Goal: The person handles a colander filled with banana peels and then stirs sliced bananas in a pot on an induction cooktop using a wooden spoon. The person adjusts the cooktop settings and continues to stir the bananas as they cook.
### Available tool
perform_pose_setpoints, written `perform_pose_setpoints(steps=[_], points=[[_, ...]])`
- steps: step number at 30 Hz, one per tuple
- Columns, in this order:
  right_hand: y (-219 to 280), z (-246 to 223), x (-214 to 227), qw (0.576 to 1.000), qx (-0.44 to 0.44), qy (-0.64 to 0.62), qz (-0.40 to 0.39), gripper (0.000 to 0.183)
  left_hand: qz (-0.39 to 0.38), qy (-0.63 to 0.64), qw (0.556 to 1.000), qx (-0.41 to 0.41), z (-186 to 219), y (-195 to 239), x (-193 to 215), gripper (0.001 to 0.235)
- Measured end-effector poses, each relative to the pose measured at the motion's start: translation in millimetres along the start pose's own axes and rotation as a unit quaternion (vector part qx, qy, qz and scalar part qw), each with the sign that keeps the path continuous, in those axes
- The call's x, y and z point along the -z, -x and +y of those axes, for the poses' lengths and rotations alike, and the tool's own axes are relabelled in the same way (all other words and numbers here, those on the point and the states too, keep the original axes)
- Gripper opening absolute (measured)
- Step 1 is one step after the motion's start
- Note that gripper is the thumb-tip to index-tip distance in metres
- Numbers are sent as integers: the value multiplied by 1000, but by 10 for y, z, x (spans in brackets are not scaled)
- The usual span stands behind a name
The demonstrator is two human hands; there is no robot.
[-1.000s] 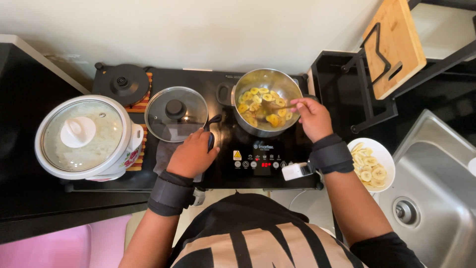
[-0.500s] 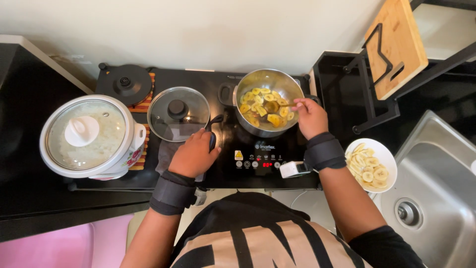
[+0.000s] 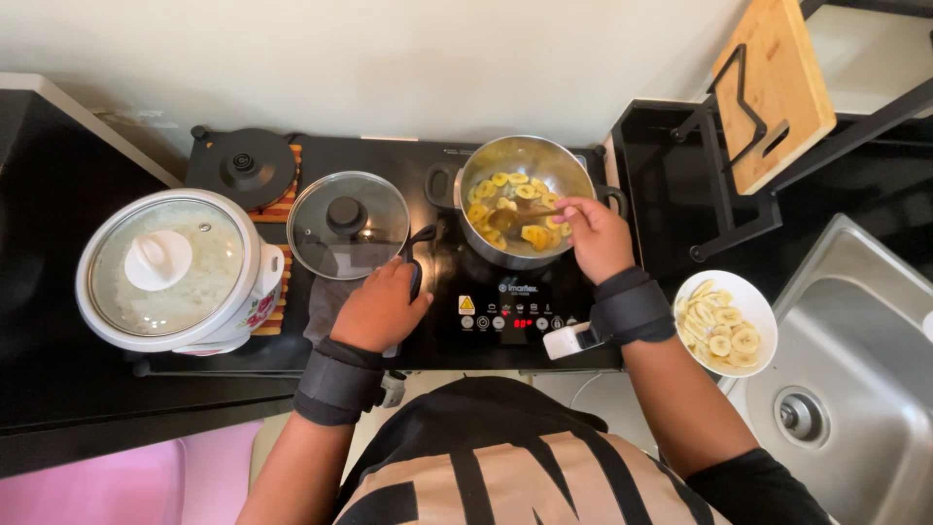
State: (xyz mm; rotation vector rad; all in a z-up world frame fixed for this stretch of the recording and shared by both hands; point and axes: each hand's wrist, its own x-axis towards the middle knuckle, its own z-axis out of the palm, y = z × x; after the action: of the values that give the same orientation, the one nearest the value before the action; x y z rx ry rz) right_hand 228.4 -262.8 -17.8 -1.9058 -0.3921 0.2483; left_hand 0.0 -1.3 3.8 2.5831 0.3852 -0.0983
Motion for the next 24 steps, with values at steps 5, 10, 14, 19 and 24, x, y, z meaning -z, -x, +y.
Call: perform_pose_setpoints(steps=[5,10,14,19,24], points=[[125,-240,-50,998,35,45,-16,25,-4,9,1000,3,-31,-12,-4,50],[163,-261,-124,985,154,79,-20,22,-6,12,1000,5,-35,-36,-11,50],[198,-335,-119,972,123,201,-10,20,-11,12,1000,12,-49,-38,-32,51],[96,-271,58,952,174,246,61,19,-9,17,1000,21,-64,-20,-10,56],[-21,-275,116,957,149,218,121,19,-9,16,1000,17,-30,-20,-7,54]])
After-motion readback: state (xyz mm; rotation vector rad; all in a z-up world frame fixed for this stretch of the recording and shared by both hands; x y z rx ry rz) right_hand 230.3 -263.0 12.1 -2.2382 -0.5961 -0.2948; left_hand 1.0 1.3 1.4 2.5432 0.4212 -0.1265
